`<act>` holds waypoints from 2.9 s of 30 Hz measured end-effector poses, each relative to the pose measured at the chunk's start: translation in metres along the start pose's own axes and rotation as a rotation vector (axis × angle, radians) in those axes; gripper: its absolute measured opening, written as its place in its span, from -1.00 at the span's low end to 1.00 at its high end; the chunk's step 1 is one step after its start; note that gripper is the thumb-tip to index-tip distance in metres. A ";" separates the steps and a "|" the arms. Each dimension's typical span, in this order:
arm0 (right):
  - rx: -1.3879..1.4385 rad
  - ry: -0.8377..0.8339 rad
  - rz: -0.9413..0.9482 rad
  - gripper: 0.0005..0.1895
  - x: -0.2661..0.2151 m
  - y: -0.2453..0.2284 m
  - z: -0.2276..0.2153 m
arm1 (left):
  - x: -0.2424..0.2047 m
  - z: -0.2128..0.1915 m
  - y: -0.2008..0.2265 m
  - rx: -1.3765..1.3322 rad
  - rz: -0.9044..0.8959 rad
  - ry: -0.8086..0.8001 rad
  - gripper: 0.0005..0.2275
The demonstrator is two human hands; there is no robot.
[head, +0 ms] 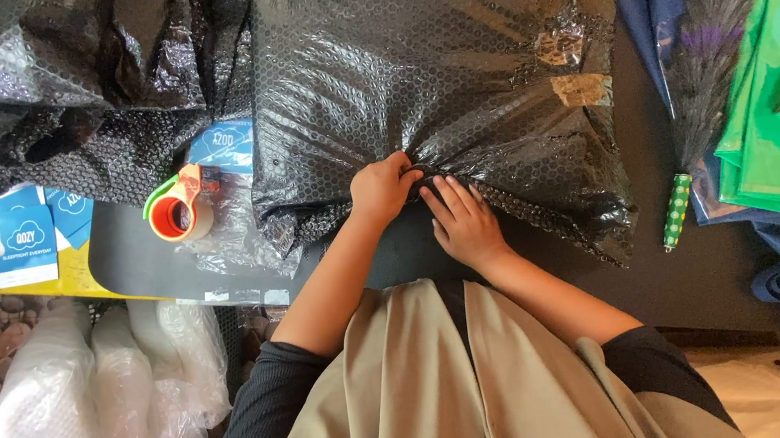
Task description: The person uses a feather duster to wipe the surface of a black bubble wrap package, a blue tote bag, and a white pillow. The person flips the items over to dust both sides and then places them back on the table.
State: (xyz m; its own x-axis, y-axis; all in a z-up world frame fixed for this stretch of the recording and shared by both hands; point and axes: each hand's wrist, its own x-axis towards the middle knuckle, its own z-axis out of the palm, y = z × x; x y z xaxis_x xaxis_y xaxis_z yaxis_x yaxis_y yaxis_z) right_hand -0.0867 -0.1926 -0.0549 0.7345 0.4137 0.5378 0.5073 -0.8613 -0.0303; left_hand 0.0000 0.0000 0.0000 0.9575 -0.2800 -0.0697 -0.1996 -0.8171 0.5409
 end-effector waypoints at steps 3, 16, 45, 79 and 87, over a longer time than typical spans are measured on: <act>0.015 -0.060 0.055 -0.22 0.009 -0.004 -0.003 | -0.004 -0.007 0.004 -0.056 0.026 -0.013 -0.83; 0.152 -0.461 0.045 -0.18 0.064 0.002 -0.045 | -0.128 -0.062 -0.089 -0.080 0.125 0.733 -0.78; 0.188 -0.793 0.092 -0.24 0.106 -0.008 -0.089 | -0.299 0.042 -0.326 -0.758 -0.949 1.120 -0.91; 0.781 -0.536 0.190 -0.32 0.064 0.036 -0.071 | -0.143 -0.055 0.007 -0.756 0.143 0.141 -0.85; 1.069 -0.357 0.520 -0.85 0.056 0.056 -0.051 | -0.058 0.006 0.026 -0.744 0.051 0.018 -0.89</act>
State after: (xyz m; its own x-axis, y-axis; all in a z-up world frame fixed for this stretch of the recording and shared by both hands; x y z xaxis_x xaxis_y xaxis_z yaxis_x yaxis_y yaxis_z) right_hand -0.0400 -0.2330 0.0169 0.9550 0.2966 0.0020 0.1088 -0.3440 -0.9326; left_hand -0.0621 -0.0078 0.0132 0.9552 -0.2953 -0.0189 -0.0564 -0.2444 0.9680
